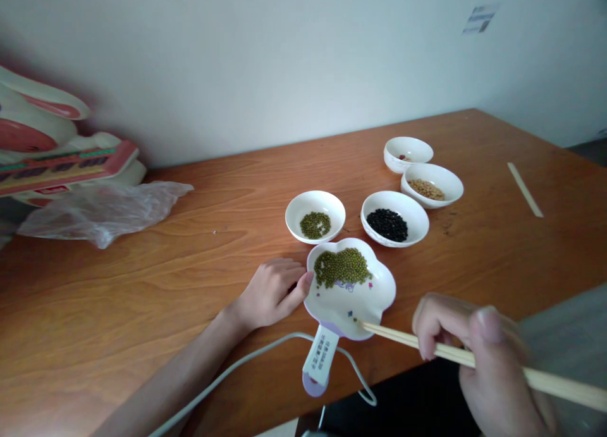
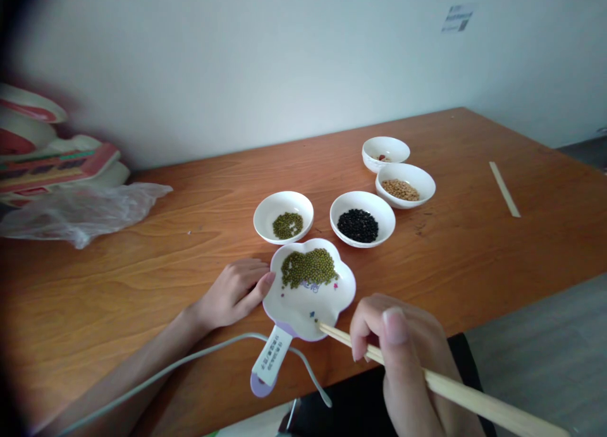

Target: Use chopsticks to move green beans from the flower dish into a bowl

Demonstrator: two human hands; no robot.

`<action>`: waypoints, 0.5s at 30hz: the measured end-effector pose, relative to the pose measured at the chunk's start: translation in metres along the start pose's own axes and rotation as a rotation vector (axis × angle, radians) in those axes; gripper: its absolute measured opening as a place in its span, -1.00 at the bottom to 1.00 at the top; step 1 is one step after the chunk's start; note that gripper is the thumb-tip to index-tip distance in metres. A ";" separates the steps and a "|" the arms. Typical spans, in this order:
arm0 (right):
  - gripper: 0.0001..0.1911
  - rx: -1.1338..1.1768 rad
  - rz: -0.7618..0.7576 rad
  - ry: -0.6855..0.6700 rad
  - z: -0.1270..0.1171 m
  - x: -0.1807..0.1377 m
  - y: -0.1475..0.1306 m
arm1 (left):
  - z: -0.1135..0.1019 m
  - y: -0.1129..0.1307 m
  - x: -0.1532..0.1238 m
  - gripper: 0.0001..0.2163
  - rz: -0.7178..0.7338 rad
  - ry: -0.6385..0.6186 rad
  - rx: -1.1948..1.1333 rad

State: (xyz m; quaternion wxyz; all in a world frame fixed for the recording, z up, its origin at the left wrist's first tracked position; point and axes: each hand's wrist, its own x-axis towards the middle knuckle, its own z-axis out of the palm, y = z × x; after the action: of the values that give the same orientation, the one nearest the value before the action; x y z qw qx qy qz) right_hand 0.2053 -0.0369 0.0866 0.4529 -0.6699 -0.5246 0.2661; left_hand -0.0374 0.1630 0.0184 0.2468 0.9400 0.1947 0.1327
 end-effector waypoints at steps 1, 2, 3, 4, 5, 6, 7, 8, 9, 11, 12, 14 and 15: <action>-0.30 -0.018 0.005 -0.005 0.003 0.001 -0.002 | 0.000 0.000 0.000 -0.57 -0.001 0.000 0.001; -0.32 -0.026 -0.010 -0.009 0.006 0.002 -0.004 | -0.001 0.000 0.000 -0.57 -0.003 -0.001 0.001; -0.34 -0.028 -0.037 -0.016 0.008 0.003 -0.004 | -0.001 0.000 0.000 -0.57 -0.005 0.000 -0.001; -0.35 -0.025 -0.068 -0.018 0.008 0.004 -0.004 | -0.001 0.001 0.000 -0.57 -0.007 0.001 -0.004; -0.35 -0.015 -0.096 -0.007 0.008 0.005 -0.004 | -0.001 0.001 0.000 -0.57 -0.008 0.002 -0.009; -0.35 -0.005 -0.121 0.011 0.006 0.005 -0.003 | -0.001 0.001 0.000 -0.58 -0.008 0.003 -0.013; -0.34 0.000 -0.142 0.030 0.004 0.004 -0.001 | -0.001 0.001 0.000 -0.58 -0.007 0.003 -0.016; -0.34 0.001 -0.156 0.049 0.002 0.004 0.001 | -0.001 0.001 0.000 -0.58 -0.007 0.003 -0.017; -0.33 -0.003 -0.164 0.062 0.000 0.003 0.003 | -0.001 0.001 0.000 -0.58 -0.007 0.004 -0.017; -0.31 -0.029 -0.166 0.081 -0.003 0.003 0.007 | -0.001 0.001 0.000 -0.58 -0.007 0.004 -0.017; -0.31 -0.048 -0.152 0.090 -0.004 0.003 0.009 | 0.000 0.001 0.000 -0.58 -0.007 0.004 -0.018; -0.29 -0.076 -0.130 0.104 -0.005 0.004 0.013 | 0.000 0.001 0.001 -0.57 -0.008 0.005 -0.015; -0.28 -0.087 -0.121 0.106 -0.005 0.005 0.014 | 0.000 0.000 0.001 -0.57 -0.006 0.005 -0.012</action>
State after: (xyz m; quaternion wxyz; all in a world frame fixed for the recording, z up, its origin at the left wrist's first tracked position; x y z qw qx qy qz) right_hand 0.2174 -0.0344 0.0773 0.4657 -0.6692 -0.5506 0.1794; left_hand -0.0365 0.1633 0.0192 0.2522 0.9376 0.1973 0.1354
